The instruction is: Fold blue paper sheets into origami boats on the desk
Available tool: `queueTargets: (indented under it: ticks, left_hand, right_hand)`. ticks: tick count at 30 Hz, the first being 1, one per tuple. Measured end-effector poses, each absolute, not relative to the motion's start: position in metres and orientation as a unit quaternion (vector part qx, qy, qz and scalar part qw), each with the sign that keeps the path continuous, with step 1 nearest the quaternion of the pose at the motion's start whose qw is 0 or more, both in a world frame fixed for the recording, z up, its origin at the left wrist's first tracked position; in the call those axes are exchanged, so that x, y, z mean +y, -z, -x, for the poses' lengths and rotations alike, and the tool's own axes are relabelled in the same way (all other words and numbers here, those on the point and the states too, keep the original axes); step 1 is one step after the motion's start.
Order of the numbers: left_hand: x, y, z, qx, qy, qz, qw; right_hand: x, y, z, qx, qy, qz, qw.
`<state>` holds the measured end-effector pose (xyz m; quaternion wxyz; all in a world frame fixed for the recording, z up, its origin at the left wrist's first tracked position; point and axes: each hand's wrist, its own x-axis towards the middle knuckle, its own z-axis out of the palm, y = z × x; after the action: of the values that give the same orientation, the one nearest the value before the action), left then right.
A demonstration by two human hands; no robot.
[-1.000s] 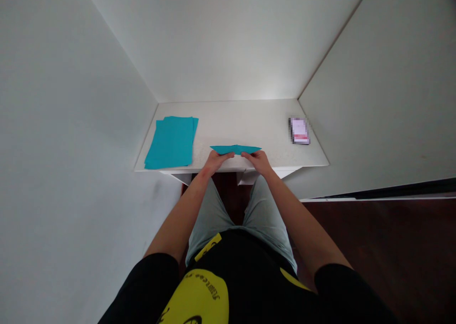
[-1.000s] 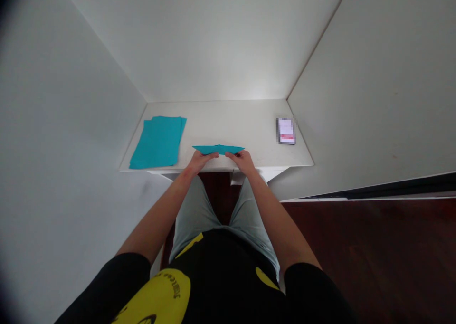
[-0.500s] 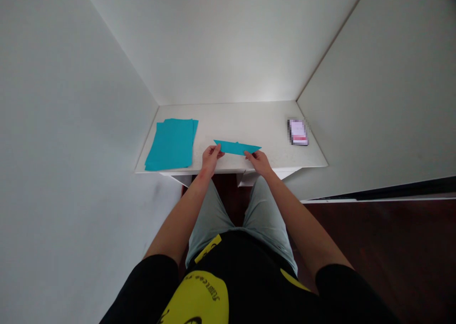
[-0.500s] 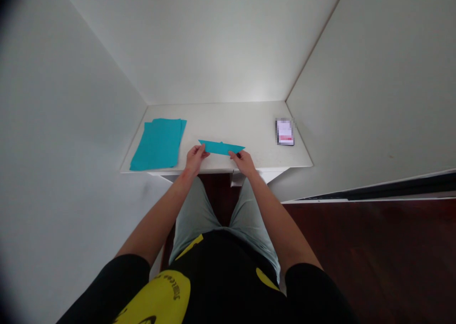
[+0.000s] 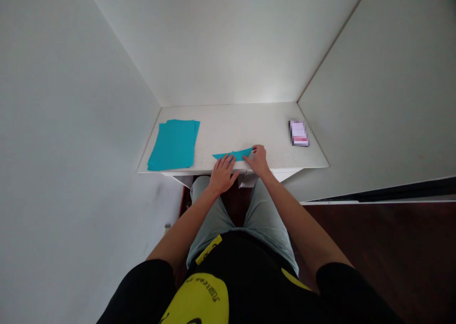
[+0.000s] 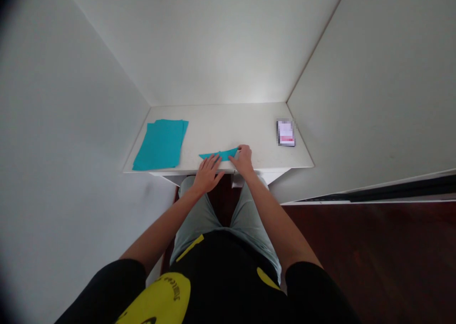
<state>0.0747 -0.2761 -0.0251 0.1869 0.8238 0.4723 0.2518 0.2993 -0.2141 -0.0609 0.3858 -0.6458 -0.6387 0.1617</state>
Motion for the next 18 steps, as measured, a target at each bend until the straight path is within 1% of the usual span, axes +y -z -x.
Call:
queueTargets:
  ticks: [2,3,5,8,10,14,18]
  left_hand:
    - [-0.276,0.029,-0.075,0.472,-0.235,-0.83,0.18]
    - [-0.274,0.03,-0.075,0.472,-0.234,-0.831,0.178]
    - [-0.271,0.032,-0.074,0.474,-0.234,-0.831,0.174]
    - [-0.267,0.035,-0.071,0.48,-0.223,-0.832,0.167]
    - [-0.264,0.036,-0.063,0.487,-0.214,-0.831,0.16]
    - [-0.25,0.039,-0.034,0.533,-0.215,-0.804,0.149]
    - [-0.232,0.04,-0.013,0.552,-0.211,-0.789,0.168]
  right_hand:
    - [-0.222,0.055,-0.294,-0.633,-0.125,0.652,0.399]
    - [-0.227,0.052,-0.29,-0.646,-0.109,0.647,0.39]
    - [-0.24,0.045,-0.279,-0.702,-0.093,0.618,0.342]
    - [-0.258,0.042,-0.265,-0.796,-0.113,0.539,0.253]
    - [-0.264,0.044,-0.265,-0.817,-0.127,0.516,0.224]
    - [-0.253,0.052,-0.298,-0.788,-0.13,0.559,0.222]
    - [-0.228,0.054,-0.337,-0.751,-0.14,0.601,0.236]
